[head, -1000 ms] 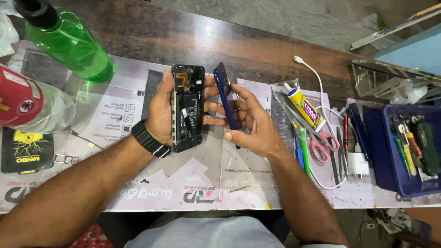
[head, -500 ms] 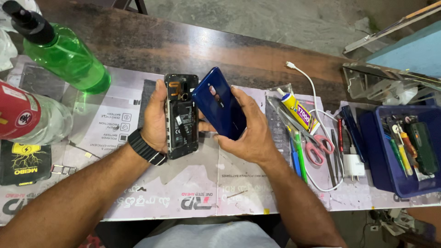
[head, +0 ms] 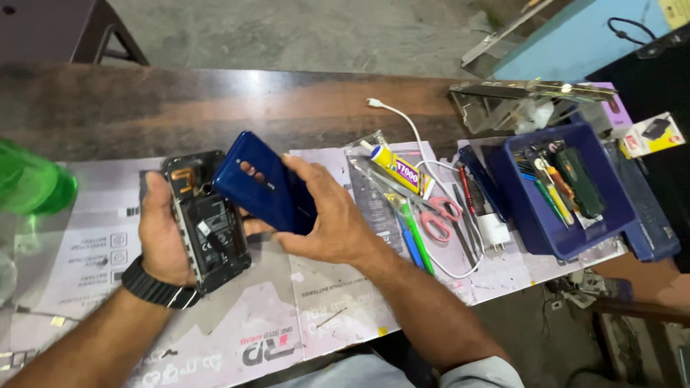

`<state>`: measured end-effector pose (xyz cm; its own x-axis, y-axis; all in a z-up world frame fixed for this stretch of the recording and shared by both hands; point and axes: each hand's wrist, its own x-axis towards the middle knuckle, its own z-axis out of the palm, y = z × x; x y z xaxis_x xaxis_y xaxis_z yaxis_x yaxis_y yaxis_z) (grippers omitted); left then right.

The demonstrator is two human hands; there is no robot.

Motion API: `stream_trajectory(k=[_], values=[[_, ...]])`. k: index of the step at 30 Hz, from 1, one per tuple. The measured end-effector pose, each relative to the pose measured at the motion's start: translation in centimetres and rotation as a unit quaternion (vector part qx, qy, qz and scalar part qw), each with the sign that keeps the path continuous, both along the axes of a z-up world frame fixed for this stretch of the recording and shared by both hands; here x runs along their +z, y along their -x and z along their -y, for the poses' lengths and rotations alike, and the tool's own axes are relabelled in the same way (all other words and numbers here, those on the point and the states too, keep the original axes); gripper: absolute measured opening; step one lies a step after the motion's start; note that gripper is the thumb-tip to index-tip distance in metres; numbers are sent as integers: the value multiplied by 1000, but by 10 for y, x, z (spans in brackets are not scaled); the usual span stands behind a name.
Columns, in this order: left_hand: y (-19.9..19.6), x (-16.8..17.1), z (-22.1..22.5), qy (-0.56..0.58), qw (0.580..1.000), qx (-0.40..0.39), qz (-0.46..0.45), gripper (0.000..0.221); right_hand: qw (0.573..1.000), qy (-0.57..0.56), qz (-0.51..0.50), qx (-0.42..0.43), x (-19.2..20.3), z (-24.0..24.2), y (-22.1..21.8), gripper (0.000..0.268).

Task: The person removes the back cover and internal components of a mobile phone by hand and with a tool, then tests the screen by turning the device on and interacting with the display.

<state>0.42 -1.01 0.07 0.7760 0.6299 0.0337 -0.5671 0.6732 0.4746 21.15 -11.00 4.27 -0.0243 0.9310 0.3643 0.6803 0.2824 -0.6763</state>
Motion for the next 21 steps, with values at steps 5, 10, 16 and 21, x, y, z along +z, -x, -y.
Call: stream_trajectory(k=[5,10,16,21], values=[[-3,9,0,-7,999,17,-44,101,1000,-9,-5,5,2,1,-2,99],[-1,6,0,-18,1000,-6,-9,100,1000,16,-10,-11,2,1,-1,97],[-1,5,0,-10,1000,6,-10,96,1000,25,-14,-10,3,-1,-1,97],[-2,7,1,-11,1000,4,-2,95,1000,24,-18,-7,3,-1,-1,96]])
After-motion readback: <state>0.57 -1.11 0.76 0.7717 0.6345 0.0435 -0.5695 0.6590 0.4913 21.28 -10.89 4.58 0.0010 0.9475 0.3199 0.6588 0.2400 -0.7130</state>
